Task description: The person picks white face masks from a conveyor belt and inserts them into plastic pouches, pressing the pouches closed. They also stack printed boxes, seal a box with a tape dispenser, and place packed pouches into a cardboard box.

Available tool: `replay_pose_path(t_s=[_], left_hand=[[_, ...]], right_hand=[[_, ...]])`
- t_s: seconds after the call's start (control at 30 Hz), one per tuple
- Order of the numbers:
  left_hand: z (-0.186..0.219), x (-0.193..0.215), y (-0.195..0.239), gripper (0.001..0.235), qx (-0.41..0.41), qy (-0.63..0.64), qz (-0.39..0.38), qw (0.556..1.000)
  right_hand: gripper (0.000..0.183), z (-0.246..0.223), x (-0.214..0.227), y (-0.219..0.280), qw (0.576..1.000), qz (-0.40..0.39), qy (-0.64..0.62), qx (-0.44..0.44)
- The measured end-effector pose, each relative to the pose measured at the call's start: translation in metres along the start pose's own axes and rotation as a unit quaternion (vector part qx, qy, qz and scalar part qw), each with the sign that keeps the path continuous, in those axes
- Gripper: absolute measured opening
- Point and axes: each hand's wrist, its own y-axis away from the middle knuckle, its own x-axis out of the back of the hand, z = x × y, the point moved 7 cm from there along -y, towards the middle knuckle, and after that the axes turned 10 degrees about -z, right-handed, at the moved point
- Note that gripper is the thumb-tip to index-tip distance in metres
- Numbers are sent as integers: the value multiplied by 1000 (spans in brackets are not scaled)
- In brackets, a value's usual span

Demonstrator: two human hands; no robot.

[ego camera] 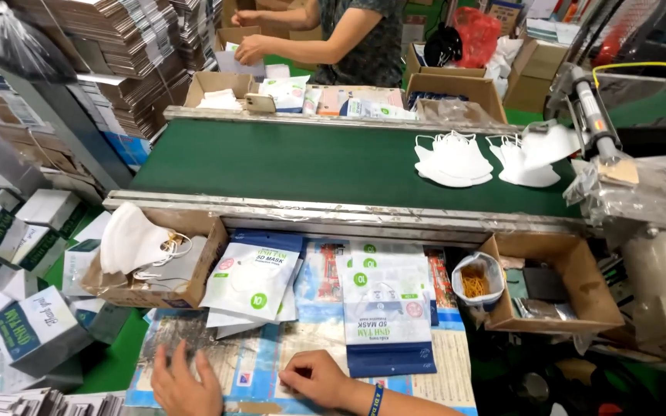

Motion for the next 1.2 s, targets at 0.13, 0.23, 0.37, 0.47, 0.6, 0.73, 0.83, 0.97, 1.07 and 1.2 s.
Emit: replay_pose_path(t_s=[0.13,0.23,0.37,0.47,0.6,0.73,0.83,0.97,1.07,1.2], left_hand=[[-15,-18,1,44,4,11,20,1000],[-28,-30,6,44,9,-49,-16,999],[-26,-35,1,44,7,-74,-21,997],[-20,-25,4,42,3,-46,-9,999],[-24,-31,2,41,14,-62,-27,998],[-11,-15,4,40,4,-8,7,1000],[2,-5,0,40,-13,-9,0,1000],[-9,-15,4,40,-12,-17,4,1000],[-14,-21,1,39,-17,-19,7,1000],[-8,-15,2,39,-31,-1,20,999]], right_hand=[[24,12,3,-2,997,-21,-67,-26],[24,20,2,-3,991,-39,-117,-57],[24,17,4,-6,995,-36,-90,-36],[25,14,1,-2,997,-36,-67,-28],[24,0,2,-2,996,-41,-70,-34],[23,15,-1,-1,996,-31,-70,-40],[24,5,-1,0,998,-23,-43,-35],[24,-2,0,2,999,-28,-20,-28],[24,-9,4,-2,999,-35,1,-7],[25,4,3,-4,999,-26,15,-16]])
